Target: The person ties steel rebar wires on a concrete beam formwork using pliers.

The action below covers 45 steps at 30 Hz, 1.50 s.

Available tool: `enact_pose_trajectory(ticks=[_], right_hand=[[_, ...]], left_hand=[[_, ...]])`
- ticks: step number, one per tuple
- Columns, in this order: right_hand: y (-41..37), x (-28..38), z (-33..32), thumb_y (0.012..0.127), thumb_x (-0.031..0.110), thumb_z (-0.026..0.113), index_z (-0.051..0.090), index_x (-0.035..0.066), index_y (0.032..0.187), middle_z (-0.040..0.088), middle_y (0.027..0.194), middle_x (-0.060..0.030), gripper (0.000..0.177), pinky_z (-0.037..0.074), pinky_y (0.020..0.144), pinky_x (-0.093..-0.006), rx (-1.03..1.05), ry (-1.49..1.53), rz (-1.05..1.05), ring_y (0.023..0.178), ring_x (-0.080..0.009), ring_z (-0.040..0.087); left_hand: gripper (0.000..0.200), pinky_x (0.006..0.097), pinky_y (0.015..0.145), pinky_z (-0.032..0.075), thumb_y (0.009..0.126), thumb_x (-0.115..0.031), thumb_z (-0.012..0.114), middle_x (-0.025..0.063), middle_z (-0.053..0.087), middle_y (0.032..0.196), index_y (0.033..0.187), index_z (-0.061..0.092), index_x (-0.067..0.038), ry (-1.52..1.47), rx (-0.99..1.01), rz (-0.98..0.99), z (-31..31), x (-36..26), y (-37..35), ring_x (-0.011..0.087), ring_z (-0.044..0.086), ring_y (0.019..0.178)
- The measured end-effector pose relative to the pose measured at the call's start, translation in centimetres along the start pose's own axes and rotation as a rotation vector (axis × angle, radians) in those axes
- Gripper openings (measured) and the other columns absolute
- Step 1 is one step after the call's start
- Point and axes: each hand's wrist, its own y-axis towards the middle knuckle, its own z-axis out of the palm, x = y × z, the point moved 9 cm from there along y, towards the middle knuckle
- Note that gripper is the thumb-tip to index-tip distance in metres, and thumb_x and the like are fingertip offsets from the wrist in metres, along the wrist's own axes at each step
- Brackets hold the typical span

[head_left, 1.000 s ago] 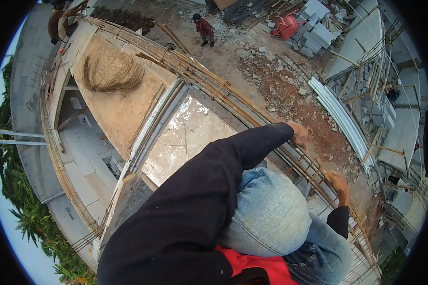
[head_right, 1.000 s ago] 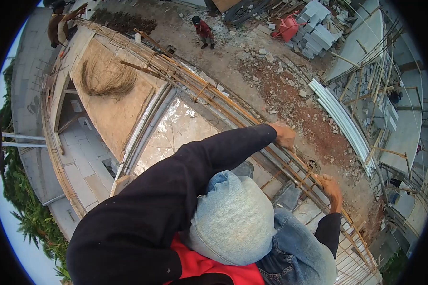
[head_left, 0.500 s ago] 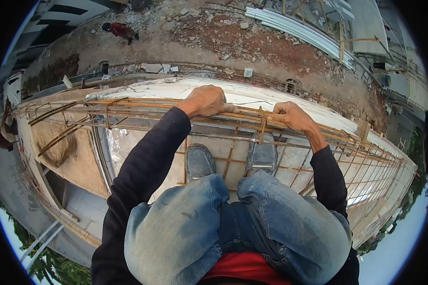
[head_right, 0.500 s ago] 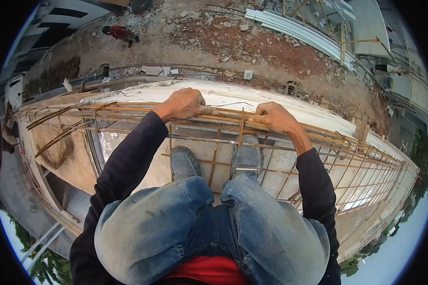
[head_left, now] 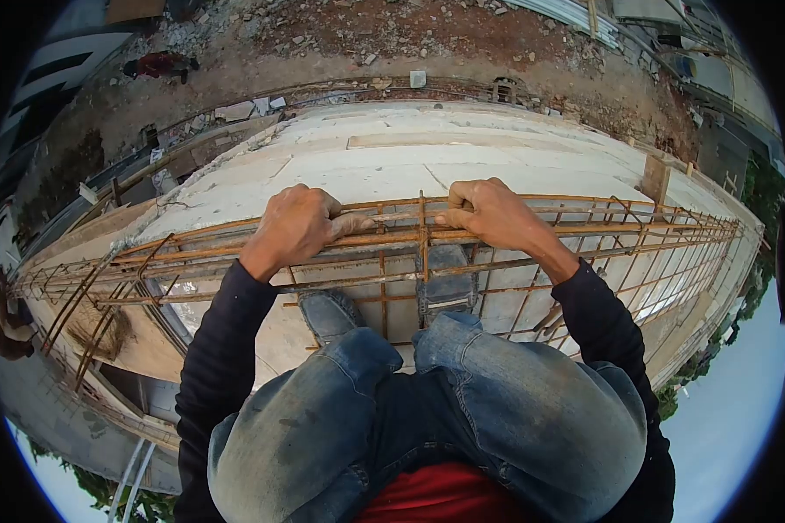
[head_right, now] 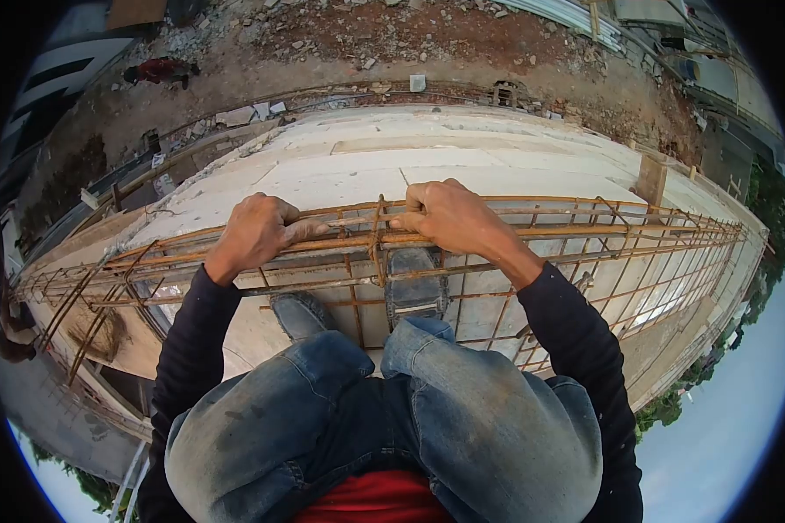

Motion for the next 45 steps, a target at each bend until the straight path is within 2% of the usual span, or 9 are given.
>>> enact_pose_trajectory(ticks=[4, 7, 18, 23, 25, 32, 36, 39, 45], right_hand=[[-0.1, 0.4, -0.2, 0.087, 0.034, 0.068, 0.060, 0.000, 0.075, 0.053, 0.055, -0.0112, 0.037, 0.037, 0.053, -0.0392, -0.007, 0.023, 0.013, 0.052, -0.0217, 0.048], [0.2, 0.6, -0.1, 0.085, 0.021, 0.072, 0.054, 0.002, 0.068, 0.041, 0.054, 0.0001, 0.031, 0.026, 0.048, -0.0307, -0.039, 0.063, 0.020, 0.052, -0.0099, 0.033], [0.4, 0.5, -0.1, 0.084, 0.018, 0.072, 0.051, 0.001, 0.066, 0.040, 0.052, -0.0014, 0.032, 0.025, 0.046, -0.0321, -0.043, 0.078, -0.005, 0.050, -0.0109, 0.031], [0.3, 0.8, -0.1, 0.087, 0.025, 0.070, 0.050, 0.001, 0.066, 0.039, 0.055, -0.0016, 0.037, 0.027, 0.049, -0.0327, -0.045, 0.078, 0.010, 0.054, -0.0118, 0.032], [0.4, 0.4, 0.0, 0.089, 0.028, 0.068, 0.050, 0.001, 0.067, 0.039, 0.056, -0.0017, 0.039, 0.028, 0.050, -0.0331, -0.036, 0.051, 0.009, 0.056, -0.0120, 0.033], [0.2, 1.0, -0.1, 0.097, 0.044, 0.055, 0.041, 0.003, 0.066, 0.028, 0.061, -0.0019, 0.053, 0.027, 0.054, -0.0356, -0.083, -0.057, -0.153, 0.060, -0.0140, 0.029], [0.3, 1.2, -0.3, 0.095, 0.046, 0.056, 0.038, 0.004, 0.065, 0.029, 0.062, -0.0010, 0.054, 0.026, 0.054, -0.0355, -0.102, -0.080, -0.186, 0.061, -0.0135, 0.029], [0.5, 1.1, -0.5, 0.095, 0.046, 0.056, 0.037, 0.006, 0.066, 0.030, 0.062, 0.0003, 0.053, 0.025, 0.054, -0.0347, -0.107, -0.107, -0.191, 0.061, -0.0128, 0.028], [0.3, 1.0, -0.7, 0.095, 0.048, 0.055, 0.035, 0.010, 0.068, 0.029, 0.064, 0.0016, 0.051, 0.025, 0.054, -0.0328, -0.161, -0.150, -0.212, 0.062, -0.0110, 0.027]], left_hand=[[0.060, 0.0408, 0.050, 0.044, 0.084, -0.057, 0.064, 0.0168, 0.054, 0.049, 0.067, 0.071, -0.001, 0.059, 0.024, -0.020, 0.8, 0.8, 0.1, 0.0316, 0.056, 0.047], [0.062, 0.0457, 0.060, 0.051, 0.084, -0.060, 0.061, 0.0217, 0.062, 0.062, 0.069, 0.069, 0.000, 0.030, -0.092, 0.045, 0.1, 0.7, -0.6, 0.0407, 0.063, 0.064], [0.062, 0.0483, 0.068, 0.052, 0.082, -0.061, 0.062, 0.0246, 0.064, 0.069, 0.069, 0.066, 0.000, -0.074, -0.059, 0.009, 0.1, 0.9, -0.6, 0.0440, 0.064, 0.073], [0.059, 0.0477, 0.070, 0.052, 0.081, -0.058, 0.065, 0.0242, 0.066, 0.074, 0.072, 0.068, 0.000, -0.096, -0.079, 0.003, -0.1, 1.1, -0.5, 0.0431, 0.066, 0.076], [0.053, 0.0442, 0.080, 0.053, 0.080, -0.051, 0.069, 0.0240, 0.069, 0.092, 0.086, 0.071, 0.001, -0.098, 0.055, -0.063, 0.5, 1.3, -0.4, 0.0391, 0.067, 0.090], [0.056, 0.0479, 0.078, 0.051, 0.079, -0.057, 0.068, 0.0230, 0.069, 0.087, 0.087, 0.072, -0.002, -0.132, -0.033, -0.025, 0.4, 0.9, -0.3, 0.0395, 0.066, 0.087], [0.051, 0.0484, 0.078, 0.051, 0.089, -0.052, 0.058, 0.0208, 0.069, 0.090, 0.094, 0.072, -0.004, -0.061, -0.163, -0.026, -0.4, 1.2, -0.1, 0.0381, 0.066, 0.089], [0.034, 0.0495, 0.072, 0.051, 0.096, -0.034, 0.052, 0.0207, 0.068, 0.082, 0.112, 0.063, -0.007, -0.016, -0.430, 0.130, -2.1, 0.5, -0.4, 0.0386, 0.066, 0.082], [0.028, 0.0455, 0.053, 0.048, 0.085, -0.018, 0.060, 0.0137, 0.062, 0.064, 0.111, 0.058, -0.010, 0.164, -0.780, 0.210, -6.0, -2.5, -3.3, 0.0348, 0.065, 0.062]])
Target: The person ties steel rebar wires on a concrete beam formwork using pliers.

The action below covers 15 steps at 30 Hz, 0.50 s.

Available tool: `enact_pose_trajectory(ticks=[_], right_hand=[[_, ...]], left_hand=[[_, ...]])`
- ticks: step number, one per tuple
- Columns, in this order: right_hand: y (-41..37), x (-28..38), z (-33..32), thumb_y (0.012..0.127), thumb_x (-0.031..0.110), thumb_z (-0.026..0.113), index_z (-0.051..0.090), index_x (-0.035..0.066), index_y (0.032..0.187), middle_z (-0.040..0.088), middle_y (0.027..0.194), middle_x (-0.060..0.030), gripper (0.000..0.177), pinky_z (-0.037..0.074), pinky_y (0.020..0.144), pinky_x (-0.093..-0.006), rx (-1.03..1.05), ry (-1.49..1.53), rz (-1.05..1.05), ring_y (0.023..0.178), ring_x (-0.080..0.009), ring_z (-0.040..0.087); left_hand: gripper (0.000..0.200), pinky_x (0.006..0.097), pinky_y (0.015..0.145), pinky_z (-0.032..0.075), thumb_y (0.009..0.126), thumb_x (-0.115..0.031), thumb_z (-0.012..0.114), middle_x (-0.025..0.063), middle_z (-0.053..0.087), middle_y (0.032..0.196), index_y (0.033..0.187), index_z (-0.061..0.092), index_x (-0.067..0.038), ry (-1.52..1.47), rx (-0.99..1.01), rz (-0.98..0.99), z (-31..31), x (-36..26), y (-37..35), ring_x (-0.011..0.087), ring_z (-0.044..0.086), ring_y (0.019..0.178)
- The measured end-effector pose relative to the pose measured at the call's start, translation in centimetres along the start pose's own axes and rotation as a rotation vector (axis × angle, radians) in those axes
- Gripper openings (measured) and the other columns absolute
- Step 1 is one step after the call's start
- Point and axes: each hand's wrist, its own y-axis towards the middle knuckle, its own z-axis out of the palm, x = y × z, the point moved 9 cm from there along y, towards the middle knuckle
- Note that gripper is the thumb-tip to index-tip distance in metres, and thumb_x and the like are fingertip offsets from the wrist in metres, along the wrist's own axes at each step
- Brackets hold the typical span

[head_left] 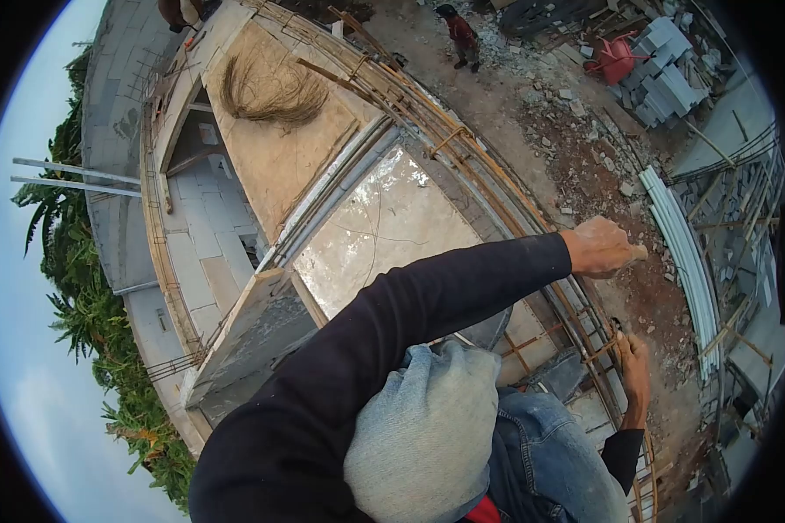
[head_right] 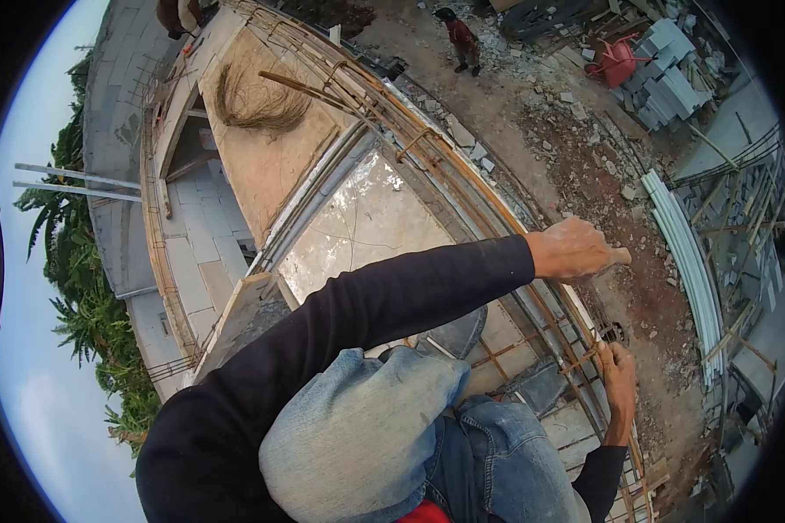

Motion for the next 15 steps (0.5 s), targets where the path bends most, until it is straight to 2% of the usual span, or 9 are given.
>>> enact_pose_trajectory(ticks=[3, 5, 6, 8, 11, 12, 13, 14, 15], right_hand=[[-0.1, 0.4, 0.4, 0.097, 0.046, 0.053, 0.037, 0.011, 0.069, 0.031, 0.065, 0.0034, 0.048, 0.025, 0.053, -0.0311, 0.046, -0.027, -0.023, 0.061, -0.0092, 0.028], [-0.1, 0.1, 0.5, 0.099, 0.043, 0.051, 0.045, 0.010, 0.070, 0.035, 0.064, 0.0050, 0.044, 0.024, 0.052, -0.0284, 0.068, 0.150, 0.022, 0.060, -0.0072, 0.030], [0.2, -0.4, 0.7, 0.101, 0.041, 0.048, 0.049, 0.010, 0.072, 0.039, 0.063, 0.0059, 0.043, 0.024, 0.050, -0.0263, 0.081, 0.165, 0.027, 0.058, -0.0059, 0.033], [0.3, -0.4, 0.9, 0.101, 0.041, 0.048, 0.049, 0.010, 0.072, 0.039, 0.063, 0.0058, 0.043, 0.024, 0.050, -0.0265, 0.107, 0.145, 0.022, 0.057, -0.0060, 0.033], [0.2, -0.5, 1.1, 0.101, 0.041, 0.049, 0.048, 0.010, 0.072, 0.038, 0.062, 0.0056, 0.042, 0.024, 0.049, -0.0263, 0.076, 0.180, 0.031, 0.056, -0.0058, 0.032], [0.2, -0.7, 0.9, 0.100, 0.042, 0.049, 0.047, 0.010, 0.071, 0.037, 0.062, 0.0057, 0.043, 0.024, 0.050, -0.0267, 0.083, 0.164, 0.027, 0.057, -0.0061, 0.032], [0.1, -1.1, 0.6, 0.100, 0.043, 0.049, 0.046, 0.010, 0.071, 0.036, 0.062, 0.0059, 0.044, 0.024, 0.050, -0.0271, 0.081, 0.152, 0.030, 0.057, -0.0065, 0.031], [-0.2, -1.6, 0.0, 0.100, 0.043, 0.049, 0.046, 0.010, 0.071, 0.036, 0.062, 0.0059, 0.044, 0.024, 0.050, -0.0271, 0.038, 0.149, 0.051, 0.057, -0.0065, 0.031], [-0.1, -1.6, 0.2, 0.099, 0.044, 0.050, 0.044, 0.010, 0.070, 0.034, 0.063, 0.0056, 0.045, 0.024, 0.051, -0.0280, 0.048, 0.114, 0.043, 0.058, -0.0074, 0.030]], left_hand=[[0.017, 0.0438, 0.048, 0.046, 0.082, -0.017, 0.060, 0.0108, 0.060, 0.060, 0.098, 0.062, -0.012, 0.008, -0.332, 0.134, -5.5, -4.0, -0.1, 0.0306, 0.063, 0.056], [0.008, 0.0417, 0.053, 0.049, 0.075, -0.019, 0.060, 0.0092, 0.060, 0.059, 0.074, 0.064, -0.011, 0.015, -0.454, 0.129, -9.2, -7.2, -0.5, 0.0278, 0.065, 0.061], [0.008, 0.0417, 0.053, 0.049, 0.075, -0.019, 0.060, 0.0092, 0.060, 0.059, 0.074, 0.064, -0.011, 0.035, -0.465, 0.098, -9.2, -7.5, -0.9, 0.0278, 0.065, 0.061], [0.008, 0.0418, 0.051, 0.045, 0.077, -0.021, 0.061, 0.0055, 0.053, 0.058, 0.078, 0.061, -0.012, 0.083, -0.582, 0.173, -9.8, -8.7, -2.1, 0.0269, 0.060, 0.059], [0.011, 0.0406, 0.053, 0.044, 0.075, -0.022, 0.062, 0.0040, 0.050, 0.060, 0.074, 0.057, -0.012, 0.144, -0.702, 0.175, -8.7, -7.0, -5.3, 0.0255, 0.059, 0.060], [0.011, 0.0402, 0.053, 0.045, 0.076, -0.021, 0.061, 0.0048, 0.052, 0.063, 0.079, 0.057, -0.010, 0.176, -0.411, 0.074, -8.0, -6.0, -5.2, 0.0249, 0.061, 0.061], [0.008, 0.0401, 0.051, 0.045, 0.080, -0.018, 0.059, 0.0060, 0.053, 0.061, 0.082, 0.056, -0.010, 0.154, -0.502, 0.096, -8.5, -5.5, -6.3, 0.0258, 0.062, 0.060], [0.013, 0.0442, 0.045, 0.045, 0.079, -0.019, 0.059, 0.0110, 0.054, 0.055, 0.072, 0.056, -0.007, 0.097, -0.420, -0.011, -7.9, -4.3, -5.9, 0.0296, 0.061, 0.053], [0.011, 0.0444, 0.047, 0.046, 0.083, -0.018, 0.057, 0.0114, 0.054, 0.056, 0.082, 0.061, -0.008, 0.077, -0.326, -0.077, -8.4, -3.9, -6.5, 0.0316, 0.061, 0.054]])
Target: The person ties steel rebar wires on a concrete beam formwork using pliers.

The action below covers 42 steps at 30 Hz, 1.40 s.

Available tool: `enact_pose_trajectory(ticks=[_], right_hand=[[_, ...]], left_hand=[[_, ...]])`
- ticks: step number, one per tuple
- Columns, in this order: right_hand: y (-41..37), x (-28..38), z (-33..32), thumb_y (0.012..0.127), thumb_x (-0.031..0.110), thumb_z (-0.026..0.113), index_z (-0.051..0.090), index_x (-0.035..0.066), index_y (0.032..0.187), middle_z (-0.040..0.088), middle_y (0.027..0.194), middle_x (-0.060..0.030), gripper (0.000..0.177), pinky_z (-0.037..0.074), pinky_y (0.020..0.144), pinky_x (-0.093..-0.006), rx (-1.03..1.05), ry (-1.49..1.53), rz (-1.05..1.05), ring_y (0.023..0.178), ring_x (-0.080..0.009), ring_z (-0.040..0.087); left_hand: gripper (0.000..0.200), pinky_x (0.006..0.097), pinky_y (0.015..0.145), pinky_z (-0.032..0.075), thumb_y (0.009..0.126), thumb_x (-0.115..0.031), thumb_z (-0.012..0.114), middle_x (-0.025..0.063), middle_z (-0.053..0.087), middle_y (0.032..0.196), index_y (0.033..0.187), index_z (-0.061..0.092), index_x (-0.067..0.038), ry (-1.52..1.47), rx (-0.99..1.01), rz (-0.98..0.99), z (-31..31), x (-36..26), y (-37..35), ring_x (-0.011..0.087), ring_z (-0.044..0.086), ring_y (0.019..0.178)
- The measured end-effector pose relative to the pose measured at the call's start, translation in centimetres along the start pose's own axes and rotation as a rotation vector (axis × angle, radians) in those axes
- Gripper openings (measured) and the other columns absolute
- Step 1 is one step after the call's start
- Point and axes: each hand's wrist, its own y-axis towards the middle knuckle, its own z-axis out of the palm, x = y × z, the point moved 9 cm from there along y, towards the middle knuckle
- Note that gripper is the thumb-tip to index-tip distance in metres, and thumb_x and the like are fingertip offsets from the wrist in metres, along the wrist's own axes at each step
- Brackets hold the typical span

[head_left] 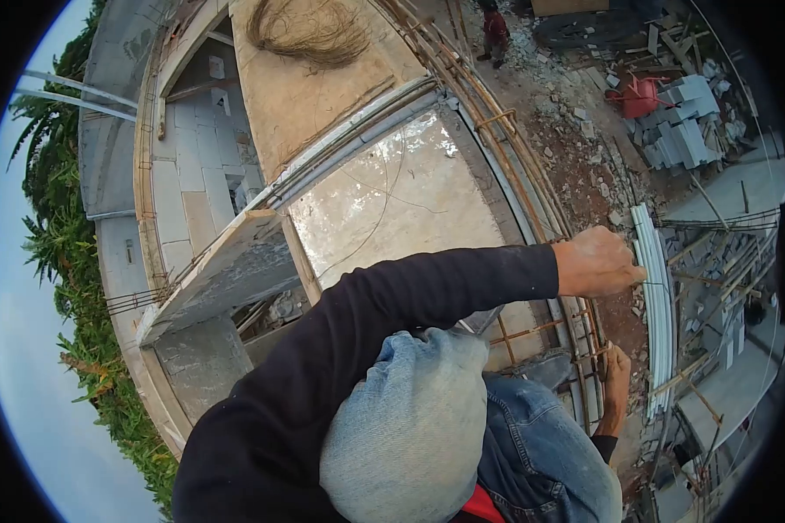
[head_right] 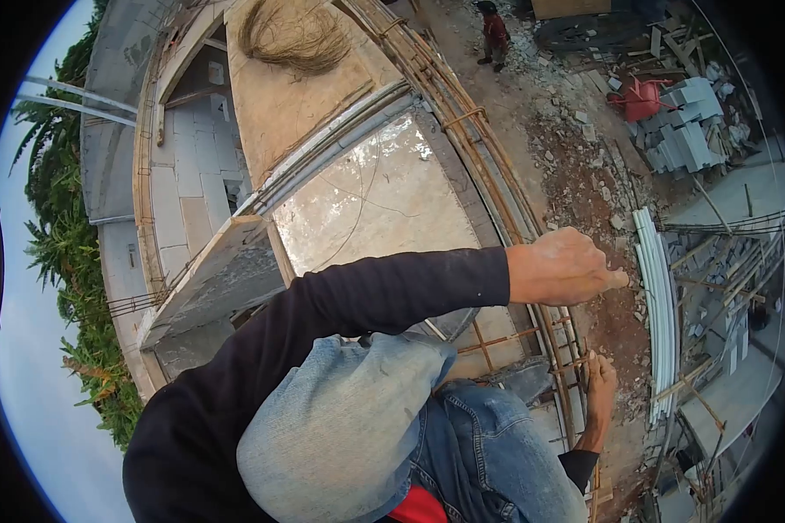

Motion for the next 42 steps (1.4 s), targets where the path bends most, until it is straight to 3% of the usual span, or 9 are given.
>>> enact_pose_trajectory(ticks=[2, 4, 11, 18, 20, 23, 24, 38, 42], right_hand=[[0.1, 0.6, 0.0, 0.099, 0.045, 0.050, 0.042, 0.011, 0.070, 0.033, 0.064, 0.0054, 0.046, 0.024, 0.052, -0.0290, -0.010, -0.015, -0.003, 0.059, -0.0082, 0.029], [-0.1, 1.2, 0.0, 0.098, 0.046, 0.051, 0.039, 0.011, 0.070, 0.031, 0.066, 0.0038, 0.047, 0.025, 0.055, -0.0305, -0.030, -0.108, -0.011, 0.062, -0.0099, 0.028], [0.0, 1.9, 0.1, 0.097, 0.047, 0.052, 0.038, 0.005, 0.069, 0.031, 0.065, -0.0005, 0.053, 0.028, 0.056, -0.0342, -0.064, -0.046, -0.107, 0.063, -0.0126, 0.031], [-0.1, 2.1, -0.2, 0.095, 0.039, 0.057, 0.040, -0.001, 0.065, 0.029, 0.059, -0.0065, 0.053, 0.028, 0.053, -0.0385, -0.092, -0.036, -0.072, 0.058, -0.0155, 0.029], [0.0, 1.9, 0.0, 0.095, 0.039, 0.056, 0.045, -0.003, 0.065, 0.036, 0.056, -0.0104, 0.052, 0.030, 0.053, -0.0395, -0.067, -0.070, -0.081, 0.057, -0.0176, 0.032], [-0.4, 2.7, -0.1, 0.094, 0.043, 0.055, 0.057, -0.004, 0.067, 0.050, 0.057, -0.0204, 0.054, 0.036, 0.054, -0.0423, -0.038, -0.090, 0.000, 0.052, -0.0273, 0.043], [-0.4, 2.5, 0.1, 0.094, 0.045, 0.055, 0.058, -0.004, 0.068, 0.051, 0.057, -0.0213, 0.055, 0.037, 0.055, -0.0435, -0.003, -0.088, 0.005, 0.052, -0.0299, 0.045], [-0.3, 1.7, 0.4, 0.099, 0.043, 0.046, 0.061, -0.002, 0.076, 0.055, 0.060, -0.0205, 0.053, 0.041, 0.063, -0.0477, 0.044, -0.143, 0.064, 0.060, -0.0362, 0.054], [-0.2, 1.8, 0.3, 0.100, 0.037, 0.047, 0.052, -0.001, 0.070, 0.044, 0.056, -0.0162, 0.049, 0.034, 0.056, -0.0447, 0.012, -0.105, 0.028, 0.052, -0.0276, 0.040]], left_hand=[[0.014, 0.0441, 0.050, 0.048, 0.084, -0.016, 0.056, 0.0120, 0.057, 0.059, 0.092, 0.065, -0.009, -0.037, 0.034, 0.035, -1.0, 0.0, -0.1, 0.0327, 0.063, 0.057], [0.038, 0.0437, 0.055, 0.051, 0.083, -0.010, 0.056, 0.0128, 0.063, 0.069, 0.120, 0.063, -0.012, 0.003, 0.348, -0.049, 0.0, 0.8, -0.1, 0.0314, 0.067, 0.066], [0.032, 0.0439, 0.059, 0.052, 0.082, -0.007, 0.057, 0.0133, 0.066, 0.079, 0.112, 0.067, -0.012, 0.103, 0.479, 0.039, -1.5, 2.4, 0.7, 0.0318, 0.068, 0.072], [0.019, 0.0423, 0.048, 0.047, 0.085, -0.010, 0.055, 0.0116, 0.059, 0.060, 0.099, 0.067, -0.006, 0.165, 0.669, 0.236, -2.0, 1.5, 4.4, 0.0281, 0.064, 0.056], [0.011, 0.0423, 0.051, 0.048, 0.079, -0.010, 0.059, 0.0149, 0.058, 0.061, 0.070, 0.060, -0.002, 0.170, 0.708, 0.285, -0.5, 1.3, 5.5, 0.0311, 0.064, 0.058], [0.008, 0.0415, 0.050, 0.047, 0.079, -0.008, 0.060, 0.0142, 0.058, 0.061, 0.079, 0.065, -0.003, 0.178, 0.834, 0.324, 2.7, 0.5, 6.3, 0.0309, 0.062, 0.056], [0.028, 0.0385, 0.045, 0.044, 0.083, -0.006, 0.057, 0.0139, 0.059, 0.057, 0.108, 0.070, -0.006, 0.151, 0.901, 0.345, 3.7, 0.1, 6.4, 0.0253, 0.059, 0.049], [0.024, 0.0403, 0.049, 0.046, 0.075, -0.006, 0.063, 0.0142, 0.058, 0.057, 0.098, 0.072, -0.007, 0.085, 1.034, 0.365, 7.3, -3.2, 4.2, 0.0287, 0.060, 0.053], [0.013, 0.0408, 0.054, 0.048, 0.074, -0.007, 0.063, 0.0126, 0.057, 0.060, 0.085, 0.069, -0.006, -0.011, 0.913, 0.458, 7.0, -4.5, 4.5, 0.0289, 0.062, 0.059]])
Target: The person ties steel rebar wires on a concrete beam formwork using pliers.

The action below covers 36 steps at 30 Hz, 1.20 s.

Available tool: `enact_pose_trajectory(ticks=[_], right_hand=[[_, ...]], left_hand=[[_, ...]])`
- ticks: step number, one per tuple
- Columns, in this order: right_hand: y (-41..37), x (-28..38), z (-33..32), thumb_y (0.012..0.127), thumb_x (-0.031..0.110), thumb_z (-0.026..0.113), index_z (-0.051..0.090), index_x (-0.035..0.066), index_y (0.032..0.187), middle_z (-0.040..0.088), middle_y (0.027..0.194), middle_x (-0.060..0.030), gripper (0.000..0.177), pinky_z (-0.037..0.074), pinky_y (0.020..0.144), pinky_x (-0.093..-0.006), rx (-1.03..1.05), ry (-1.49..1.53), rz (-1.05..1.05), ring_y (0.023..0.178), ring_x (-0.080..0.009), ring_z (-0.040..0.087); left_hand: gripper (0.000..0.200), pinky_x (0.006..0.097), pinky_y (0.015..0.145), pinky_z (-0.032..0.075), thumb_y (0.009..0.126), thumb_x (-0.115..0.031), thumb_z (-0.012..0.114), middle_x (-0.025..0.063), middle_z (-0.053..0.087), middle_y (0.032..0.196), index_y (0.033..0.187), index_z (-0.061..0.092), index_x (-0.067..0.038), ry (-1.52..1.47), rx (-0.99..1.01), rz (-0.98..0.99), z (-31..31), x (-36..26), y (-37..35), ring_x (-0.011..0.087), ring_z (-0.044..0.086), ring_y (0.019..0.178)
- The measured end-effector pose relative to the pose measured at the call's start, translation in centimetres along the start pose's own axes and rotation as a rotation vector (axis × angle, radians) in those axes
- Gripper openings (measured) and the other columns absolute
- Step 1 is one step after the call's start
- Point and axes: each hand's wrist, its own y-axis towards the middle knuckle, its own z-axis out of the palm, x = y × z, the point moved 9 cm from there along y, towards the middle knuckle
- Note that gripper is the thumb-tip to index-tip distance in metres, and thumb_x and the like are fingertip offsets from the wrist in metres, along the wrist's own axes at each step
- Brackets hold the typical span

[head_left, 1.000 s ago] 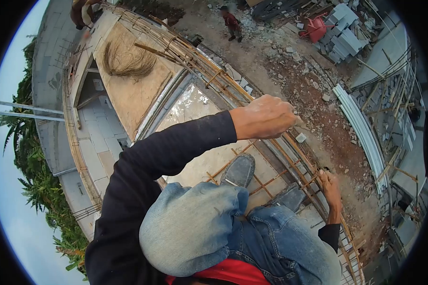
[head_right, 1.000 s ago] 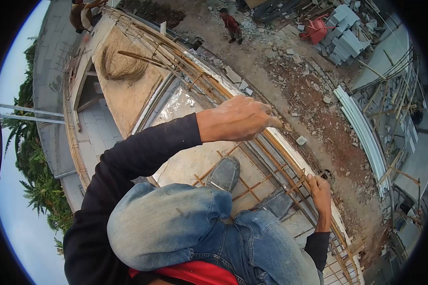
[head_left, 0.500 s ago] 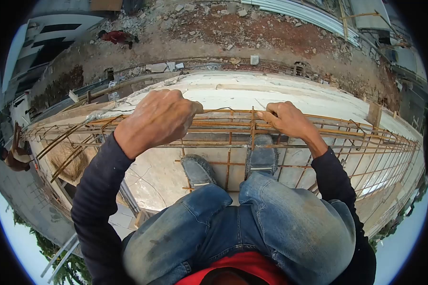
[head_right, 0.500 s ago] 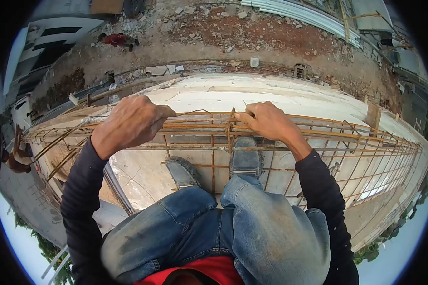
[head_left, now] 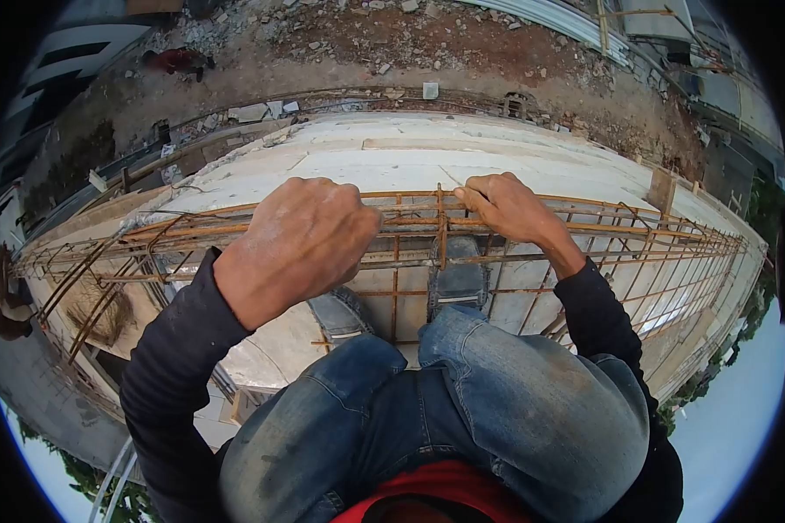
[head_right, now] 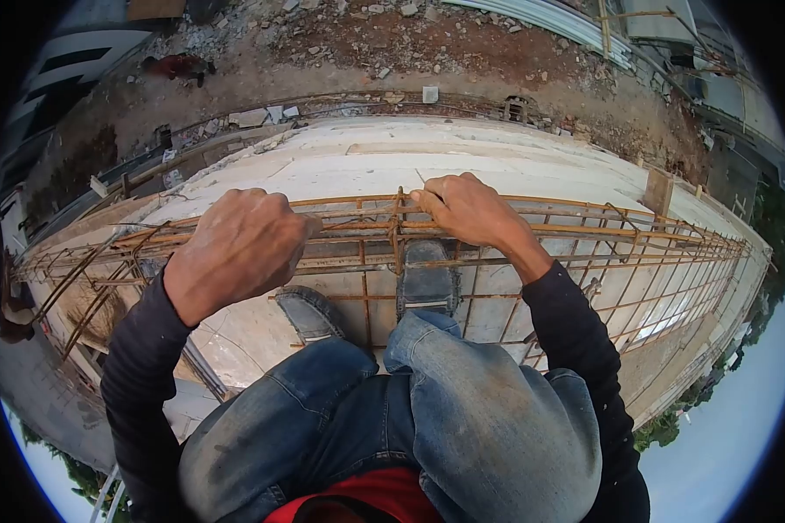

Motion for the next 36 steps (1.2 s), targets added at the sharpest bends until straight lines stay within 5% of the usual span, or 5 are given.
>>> enact_pose_trajectory(ticks=[12, 15, 20, 29, 36], right_hand=[[1.2, 1.0, 0.0, 0.096, 0.028, 0.053, 0.062, 0.001, 0.094, 0.059, 0.068, -0.0167, 0.029, 0.042, 0.063, -0.0438, 0.107, 0.111, -0.076, 0.062, -0.0321, 0.054], [2.5, 5.6, -3.5, 0.092, 0.021, 0.055, 0.064, 0.001, 0.098, 0.063, 0.075, -0.0155, 0.022, 0.043, 0.064, -0.0421, -0.300, -0.106, -0.478, 0.064, -0.0281, 0.055], [6.6, 7.6, 2.2, 0.086, 0.009, 0.055, 0.066, 0.001, 0.103, 0.069, 0.087, -0.0156, 0.022, 0.047, 0.073, -0.0361, 0.563, 0.053, -0.417, 0.077, -0.0233, 0.060], [7.9, 5.1, 5.2, 0.089, 0.004, 0.054, 0.052, 0.003, 0.132, 0.063, 0.121, -0.0134, 0.044, 0.045, 0.094, -0.0369, 1.026, 0.080, -0.352, 0.105, -0.0184, 0.057], [6.1, 7.3, 4.5, 0.095, 0.015, 0.054, 0.058, 0.001, 0.124, 0.067, 0.113, -0.0082, 0.033, 0.044, 0.093, -0.0354, 1.057, -0.024, -0.491, 0.099, -0.0167, 0.056]], left_hand=[[0.010, 0.0347, 0.056, 0.050, 0.077, -0.015, 0.063, 0.0078, 0.060, 0.066, 0.071, 0.064, -0.007, 0.037, -0.170, 0.097, 3.3, -2.7, 2.8, 0.0220, 0.065, 0.066], [0.010, 0.0343, 0.055, 0.050, 0.077, -0.015, 0.063, 0.0068, 0.062, 0.069, 0.072, 0.067, -0.008, 0.115, -0.156, 0.076, 3.8, -3.3, 2.9, 0.0209, 0.066, 0.067], [0.009, 0.0337, 0.057, 0.050, 0.078, -0.015, 0.063, 0.0049, 0.065, 0.072, 0.076, 0.070, -0.009, 0.109, 0.080, 0.012, 4.8, -3.5, 3.7, 0.0197, 0.067, 0.071], [0.015, 0.0328, 0.054, 0.047, 0.085, -0.017, 0.059, 0.0030, 0.067, 0.074, 0.079, 0.070, -0.008, 0.194, 0.093, -0.024, 5.0, -4.4, 4.2, 0.0172, 0.066, 0.071], [0.014, 0.0326, 0.053, 0.046, 0.085, -0.016, 0.060, 0.0018, 0.066, 0.073, 0.078, 0.070, -0.009, 0.081, 0.162, -0.072, 5.8, -4.0, 4.3, 0.0169, 0.065, 0.069]])
